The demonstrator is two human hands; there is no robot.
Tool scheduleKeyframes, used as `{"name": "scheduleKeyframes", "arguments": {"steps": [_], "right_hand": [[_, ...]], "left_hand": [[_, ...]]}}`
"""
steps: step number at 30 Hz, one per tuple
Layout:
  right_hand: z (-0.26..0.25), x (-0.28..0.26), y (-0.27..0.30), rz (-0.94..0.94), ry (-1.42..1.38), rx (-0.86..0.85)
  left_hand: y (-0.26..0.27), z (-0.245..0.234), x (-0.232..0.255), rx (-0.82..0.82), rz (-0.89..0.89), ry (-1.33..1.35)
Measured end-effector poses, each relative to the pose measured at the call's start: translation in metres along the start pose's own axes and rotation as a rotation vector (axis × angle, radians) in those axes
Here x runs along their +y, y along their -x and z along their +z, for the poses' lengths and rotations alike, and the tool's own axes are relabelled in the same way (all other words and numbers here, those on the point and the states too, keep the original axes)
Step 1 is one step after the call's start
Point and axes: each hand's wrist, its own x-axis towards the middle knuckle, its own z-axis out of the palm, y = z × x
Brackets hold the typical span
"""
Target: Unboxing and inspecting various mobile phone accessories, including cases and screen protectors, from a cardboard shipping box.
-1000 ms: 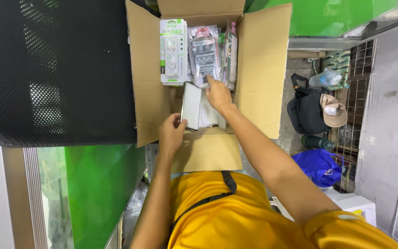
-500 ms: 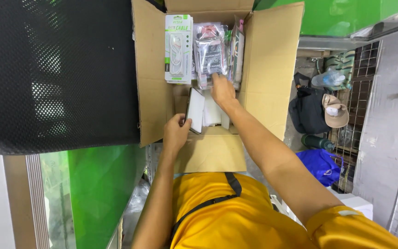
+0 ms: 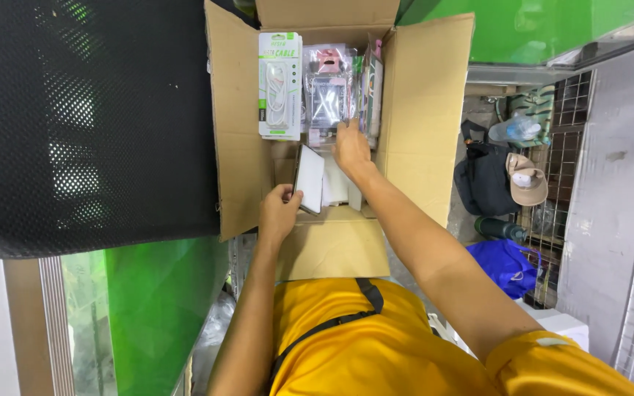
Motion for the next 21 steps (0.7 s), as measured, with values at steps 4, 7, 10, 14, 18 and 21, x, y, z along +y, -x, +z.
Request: {"name": "scheduleKeyframes", "arguments": {"steps": [4, 7, 10, 14, 18, 21], "right_hand": [[0.020, 0.021, -0.004, -0.052, 0.079, -0.028], [0.014, 0.016, 0.000, -0.070, 0.003, 0.004], [0.002, 0.006, 0.008, -0.094, -0.089, 0.044], [-0.017, 0.000, 0.014, -0.101, -0.217, 0.057], [-0.048, -0.004, 0.032, -0.064, -0.464, 0.021], [-0.061, 0.006, 0.045, -0.117, -0.521, 0.021]], "left_hand": [[0.000, 0.000, 0.002, 0.008, 0.024, -0.024], [-0.001, 0.001, -0.003, 0.019, 0.028, -0.048], [0.003, -0.001, -0.001, 0.056, 0.015, -0.038], [0.014, -0.011, 0.020, 0.095, 0.055, -0.083], [0.007, -0.007, 0.000, 0.041, 0.206, -0.051], [0.019, -0.013, 0.033, 0.021, 0.102, 0.022]]}}
